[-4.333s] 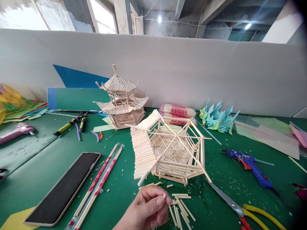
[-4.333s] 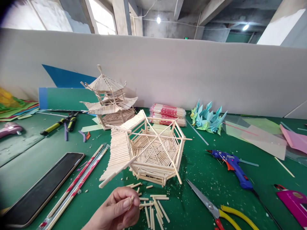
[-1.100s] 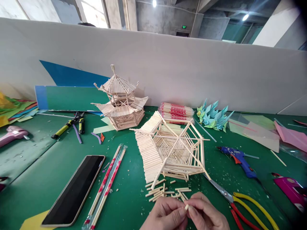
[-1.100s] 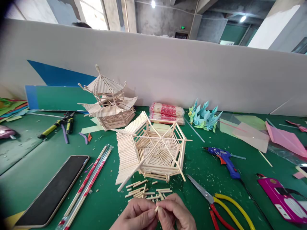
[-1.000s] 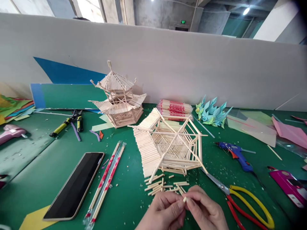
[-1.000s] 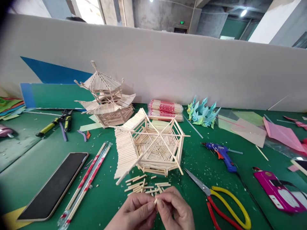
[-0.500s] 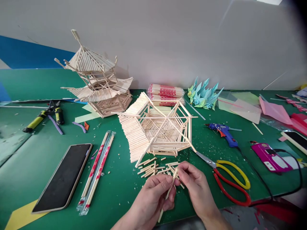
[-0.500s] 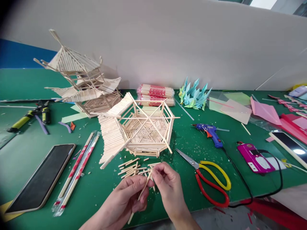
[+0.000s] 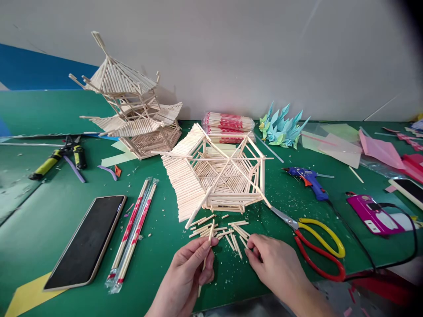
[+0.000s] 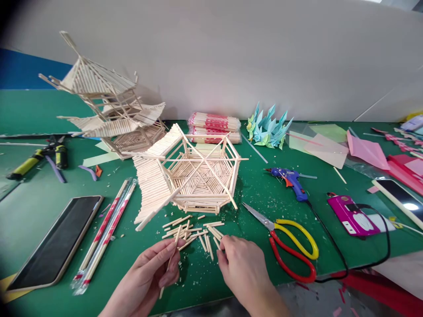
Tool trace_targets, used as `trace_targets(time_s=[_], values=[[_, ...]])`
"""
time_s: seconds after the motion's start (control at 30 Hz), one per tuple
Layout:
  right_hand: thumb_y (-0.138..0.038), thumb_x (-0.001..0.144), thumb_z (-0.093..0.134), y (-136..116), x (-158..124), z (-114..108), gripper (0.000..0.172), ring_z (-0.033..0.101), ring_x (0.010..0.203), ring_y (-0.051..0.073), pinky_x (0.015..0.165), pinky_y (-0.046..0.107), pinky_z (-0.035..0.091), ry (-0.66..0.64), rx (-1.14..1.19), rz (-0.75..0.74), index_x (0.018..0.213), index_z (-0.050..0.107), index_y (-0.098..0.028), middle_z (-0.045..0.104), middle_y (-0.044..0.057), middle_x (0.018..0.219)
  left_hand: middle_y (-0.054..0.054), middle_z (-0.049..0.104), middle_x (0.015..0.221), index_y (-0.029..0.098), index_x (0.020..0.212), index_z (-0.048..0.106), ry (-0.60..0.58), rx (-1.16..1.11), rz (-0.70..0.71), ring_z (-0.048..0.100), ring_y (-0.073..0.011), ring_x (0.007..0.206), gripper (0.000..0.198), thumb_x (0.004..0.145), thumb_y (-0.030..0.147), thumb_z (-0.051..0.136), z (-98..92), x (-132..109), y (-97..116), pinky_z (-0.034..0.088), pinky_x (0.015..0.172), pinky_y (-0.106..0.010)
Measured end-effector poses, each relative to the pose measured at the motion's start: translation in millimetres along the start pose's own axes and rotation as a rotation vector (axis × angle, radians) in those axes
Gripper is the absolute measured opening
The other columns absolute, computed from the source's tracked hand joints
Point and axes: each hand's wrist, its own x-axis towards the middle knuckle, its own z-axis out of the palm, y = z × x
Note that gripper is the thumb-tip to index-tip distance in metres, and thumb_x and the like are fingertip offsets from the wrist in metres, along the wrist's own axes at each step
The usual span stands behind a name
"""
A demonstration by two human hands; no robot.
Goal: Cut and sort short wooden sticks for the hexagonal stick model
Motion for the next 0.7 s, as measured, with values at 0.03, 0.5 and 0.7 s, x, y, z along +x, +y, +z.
trace_targets(time_s=[0.03,0.5,0.7], values=[[-0.012,0.075,0.048,-2,2,-1,0.014,0.059,0.057,0.023,0.049,0.028,0.028,-0.013,-0.046,-0.004,0.068,0.057,-0.020,0.062,0.002,0.060,0.004,0.047,0.048,0.010,0.077,0.068,-0.004,-0.004,-0.006,0.032,-0.0027,0.038,0.018,0.070,0.026,0.069,0.4,1,-1,0.022,0.043,-0.020],[0.000,0.068,0.043,-6,14,-4,0.027,0.063,0.073,0.026,0.063,0.034,0.043,-0.082,-0.109,-0.086,0.083,0.060,-0.015,0.067,0.009,0.076,0.002,0.051,0.047,0.009,0.068,0.069,-0.010,0.020,-0.027,0.036,-0.0031,0.036,0.024,0.059,0.031,0.076,17.7,8,-6,0.024,0.042,-0.019],[-0.014,0.080,0.042,-2,8,-15,0.011,0.054,0.056,0.013,0.053,0.022,0.042,-0.047,0.160,-0.027,0.072,0.049,-0.019,0.055,-0.002,0.062,0.004,0.049,0.046,0.010,0.067,0.067,-0.053,0.071,-0.013,0.035,-0.0029,0.035,0.021,0.066,0.030,0.071,23.9,15,-11,0.024,0.042,-0.019]])
